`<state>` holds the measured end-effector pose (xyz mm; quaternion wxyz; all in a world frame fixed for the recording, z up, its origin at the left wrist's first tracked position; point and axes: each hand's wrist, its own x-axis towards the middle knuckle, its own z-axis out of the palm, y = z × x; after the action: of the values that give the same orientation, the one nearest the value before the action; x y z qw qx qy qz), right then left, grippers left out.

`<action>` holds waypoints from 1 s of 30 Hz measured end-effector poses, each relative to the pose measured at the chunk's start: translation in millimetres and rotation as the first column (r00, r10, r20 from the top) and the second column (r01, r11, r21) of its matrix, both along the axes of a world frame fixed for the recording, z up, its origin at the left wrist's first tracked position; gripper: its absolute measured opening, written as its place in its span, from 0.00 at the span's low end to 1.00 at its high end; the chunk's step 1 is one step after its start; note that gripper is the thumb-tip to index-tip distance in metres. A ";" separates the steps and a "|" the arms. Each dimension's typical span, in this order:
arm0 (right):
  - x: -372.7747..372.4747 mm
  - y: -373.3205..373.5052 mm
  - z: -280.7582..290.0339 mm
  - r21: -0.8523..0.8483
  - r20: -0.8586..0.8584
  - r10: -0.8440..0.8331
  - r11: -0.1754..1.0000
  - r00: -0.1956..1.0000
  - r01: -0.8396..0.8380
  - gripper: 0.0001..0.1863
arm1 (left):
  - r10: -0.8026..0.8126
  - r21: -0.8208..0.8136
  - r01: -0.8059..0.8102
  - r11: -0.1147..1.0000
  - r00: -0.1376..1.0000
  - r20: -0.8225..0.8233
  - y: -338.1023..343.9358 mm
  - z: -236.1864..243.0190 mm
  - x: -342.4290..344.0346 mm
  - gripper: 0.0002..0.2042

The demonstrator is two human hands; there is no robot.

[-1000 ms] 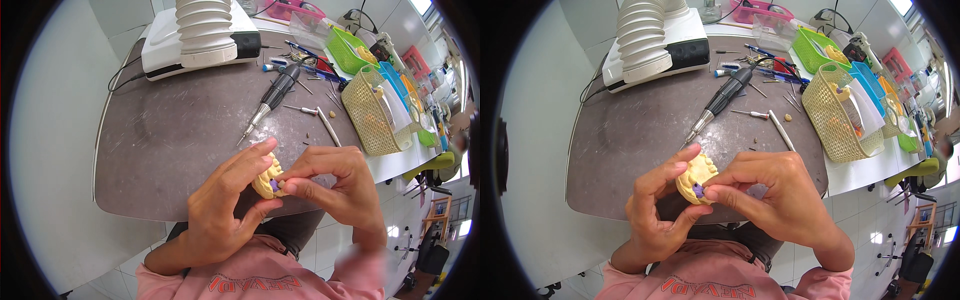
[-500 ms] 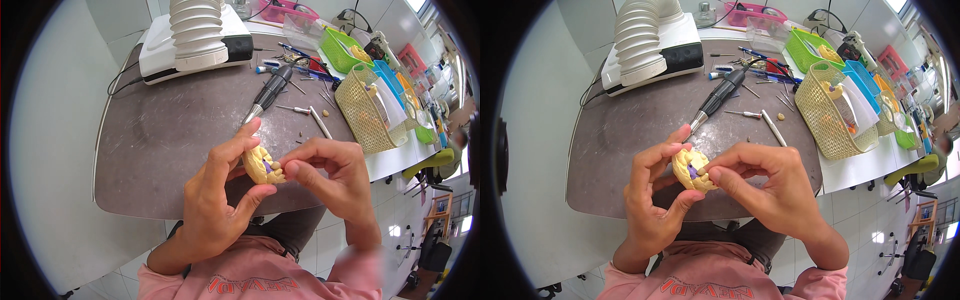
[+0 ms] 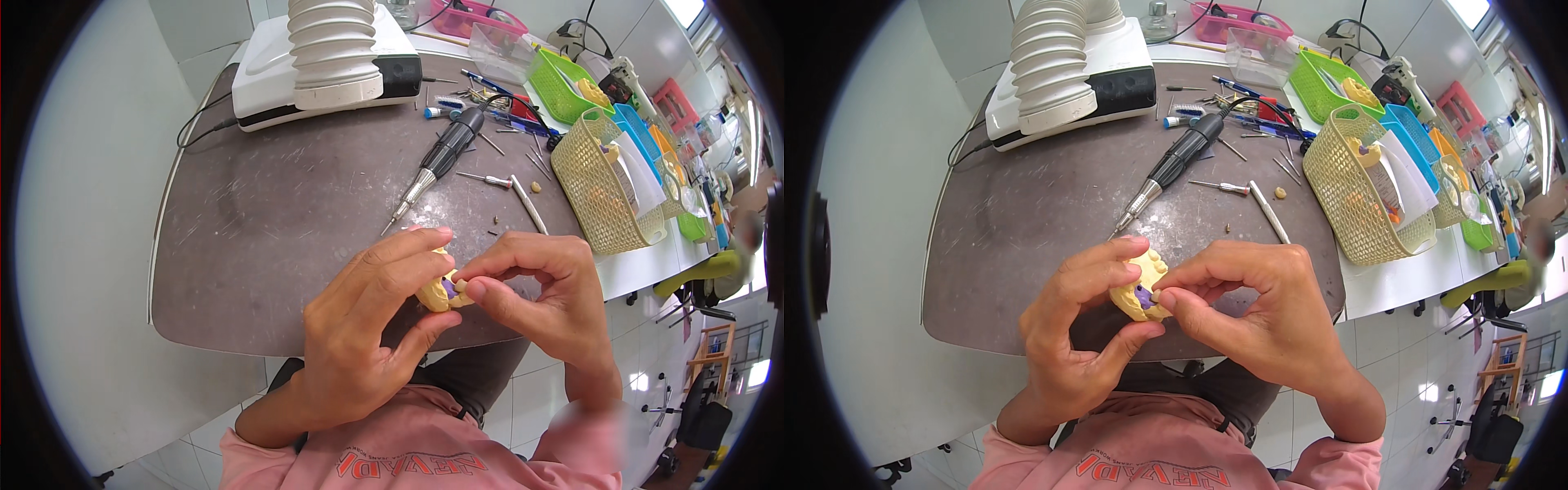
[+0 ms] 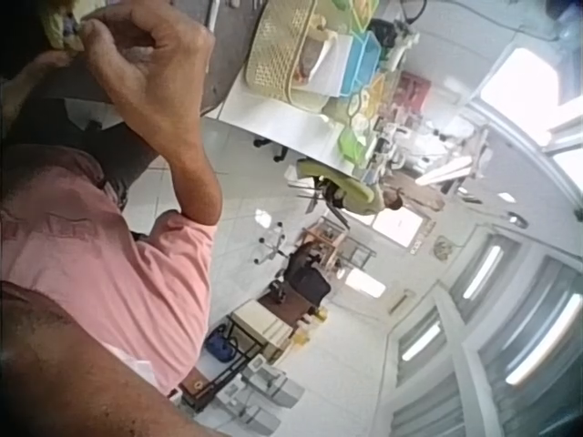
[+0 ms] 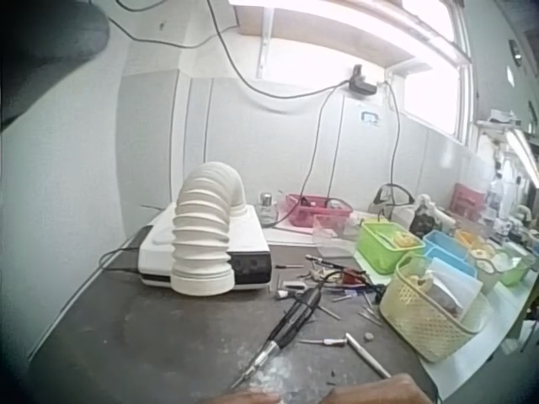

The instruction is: Working on a dental prosthesis by adjusting a small metal pin and fitting it into a plaster tooth model.

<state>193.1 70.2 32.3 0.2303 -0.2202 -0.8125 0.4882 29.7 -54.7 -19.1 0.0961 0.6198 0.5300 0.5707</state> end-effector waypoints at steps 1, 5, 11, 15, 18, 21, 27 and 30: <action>0.1 -0.3 -0.1 0.008 0.003 -0.010 1.000 1.000 0.010 0.06 | 0.020 -0.001 -0.019 1.000 0.999 0.035 0.2 0.3 2.1 0.24; -1.4 -3.1 0.9 0.040 -0.007 -0.022 0.999 1.000 0.022 0.06 | 0.046 -0.006 -0.046 0.999 0.998 0.035 -0.5 1.7 3.1 0.25; -2.8 -2.0 -6.0 0.056 -0.032 -0.017 0.998 0.999 0.018 0.06 | 0.107 0.060 -0.102 0.993 0.991 -0.076 1.0 -1.0 2.4 0.24; -4.6 -1.4 -7.4 0.334 -0.034 0.024 0.942 0.999 -0.011 0.08 | 0.129 0.054 -0.124 0.991 0.987 -0.098 3.6 0.9 4.7 0.22; -8.9 -3.5 -10.8 0.442 -0.030 0.029 0.897 0.999 -0.013 0.10 | 0.220 -0.022 -0.222 0.975 0.973 -0.068 1.9 -0.9 8.9 0.21; -11.1 -6.9 -10.7 0.552 -0.020 0.043 0.834 0.999 -0.025 0.11 | 0.245 -0.019 -0.248 0.969 0.965 -0.088 -0.7 -2.8 8.6 0.19; -14.4 -17.6 -13.9 0.734 0.013 0.055 0.677 0.998 -0.046 0.14 | 0.218 -0.023 -0.221 0.975 0.972 -0.090 -13.1 -6.8 1.1 0.19; -16.9 -22.9 -11.5 0.781 0.040 0.048 0.622 0.998 -0.061 0.15 | 0.216 -0.008 -0.217 0.976 0.973 -0.077 -14.4 -12.1 -1.4 0.19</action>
<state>176.1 47.3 20.8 0.2818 -0.0777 -0.9518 0.0926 28.3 -69.1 -31.2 0.0180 0.5787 0.6023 0.5496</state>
